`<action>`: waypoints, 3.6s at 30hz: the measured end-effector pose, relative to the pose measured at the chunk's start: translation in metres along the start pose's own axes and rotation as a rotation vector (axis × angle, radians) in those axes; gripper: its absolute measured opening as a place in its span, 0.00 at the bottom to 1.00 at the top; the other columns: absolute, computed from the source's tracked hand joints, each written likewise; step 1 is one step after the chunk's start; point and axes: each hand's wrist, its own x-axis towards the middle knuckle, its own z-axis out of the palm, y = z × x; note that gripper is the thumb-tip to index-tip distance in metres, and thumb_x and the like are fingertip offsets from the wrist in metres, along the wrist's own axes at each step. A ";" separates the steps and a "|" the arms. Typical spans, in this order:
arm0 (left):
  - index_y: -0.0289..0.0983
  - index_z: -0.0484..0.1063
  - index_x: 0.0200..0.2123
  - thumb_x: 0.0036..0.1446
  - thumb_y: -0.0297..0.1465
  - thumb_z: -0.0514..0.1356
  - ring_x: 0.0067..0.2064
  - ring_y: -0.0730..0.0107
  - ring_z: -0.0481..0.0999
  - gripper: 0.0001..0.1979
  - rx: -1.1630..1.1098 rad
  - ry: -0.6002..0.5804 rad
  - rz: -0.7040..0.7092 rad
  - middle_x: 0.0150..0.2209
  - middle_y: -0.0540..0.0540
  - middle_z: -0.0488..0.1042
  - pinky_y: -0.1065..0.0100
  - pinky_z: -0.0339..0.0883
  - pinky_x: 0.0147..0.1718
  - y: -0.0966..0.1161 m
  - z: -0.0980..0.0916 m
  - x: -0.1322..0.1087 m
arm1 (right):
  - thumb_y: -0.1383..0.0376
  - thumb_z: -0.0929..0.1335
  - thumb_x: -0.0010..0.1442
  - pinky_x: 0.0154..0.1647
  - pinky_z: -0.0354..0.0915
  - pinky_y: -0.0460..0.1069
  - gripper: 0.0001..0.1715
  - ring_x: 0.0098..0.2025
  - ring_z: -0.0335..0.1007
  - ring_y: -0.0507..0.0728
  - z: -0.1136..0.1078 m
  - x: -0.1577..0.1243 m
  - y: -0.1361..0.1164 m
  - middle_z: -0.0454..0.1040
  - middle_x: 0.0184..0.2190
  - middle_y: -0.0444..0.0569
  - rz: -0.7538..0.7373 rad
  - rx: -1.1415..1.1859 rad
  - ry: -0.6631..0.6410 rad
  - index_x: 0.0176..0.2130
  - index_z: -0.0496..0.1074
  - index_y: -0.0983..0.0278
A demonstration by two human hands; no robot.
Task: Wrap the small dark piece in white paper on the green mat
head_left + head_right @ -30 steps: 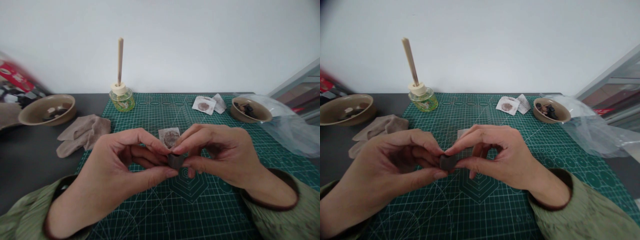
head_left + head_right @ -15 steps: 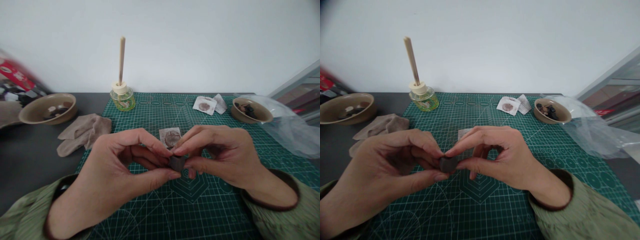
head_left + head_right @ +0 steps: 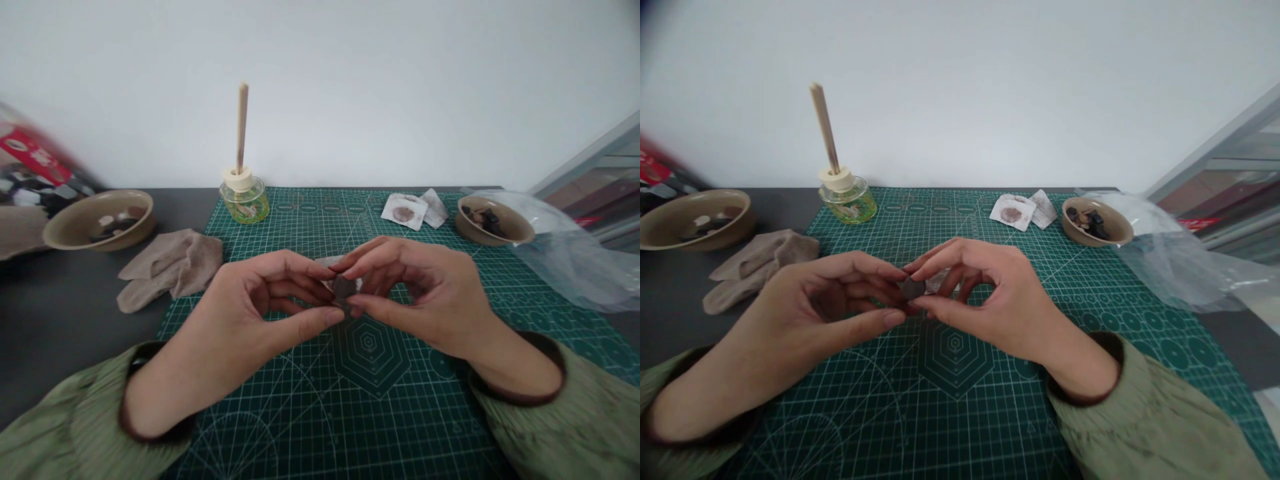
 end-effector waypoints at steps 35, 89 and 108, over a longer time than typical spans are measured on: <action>0.34 0.82 0.64 0.78 0.33 0.63 0.67 0.40 0.82 0.17 0.973 -0.126 0.437 0.63 0.33 0.84 0.36 0.79 0.69 -0.040 -0.014 0.004 | 0.68 0.76 0.73 0.44 0.72 0.55 0.05 0.42 0.80 0.61 -0.007 0.009 0.044 0.81 0.45 0.53 -0.077 -0.562 -0.175 0.48 0.83 0.65; 0.33 0.85 0.62 0.79 0.38 0.61 0.64 0.36 0.85 0.20 1.009 -0.111 0.478 0.64 0.30 0.85 0.32 0.80 0.67 -0.048 -0.019 0.006 | 0.67 0.80 0.69 0.38 0.62 0.50 0.04 0.33 0.67 0.53 -0.007 0.016 0.053 0.77 0.37 0.45 -0.014 -0.464 -0.163 0.43 0.86 0.66; 0.36 0.86 0.62 0.81 0.40 0.59 0.65 0.37 0.86 0.21 1.022 -0.116 0.503 0.65 0.31 0.84 0.33 0.81 0.67 -0.051 -0.020 0.007 | 0.66 0.80 0.70 0.37 0.60 0.49 0.04 0.33 0.65 0.52 -0.008 0.009 0.051 0.74 0.36 0.43 -0.040 -0.452 -0.162 0.43 0.85 0.65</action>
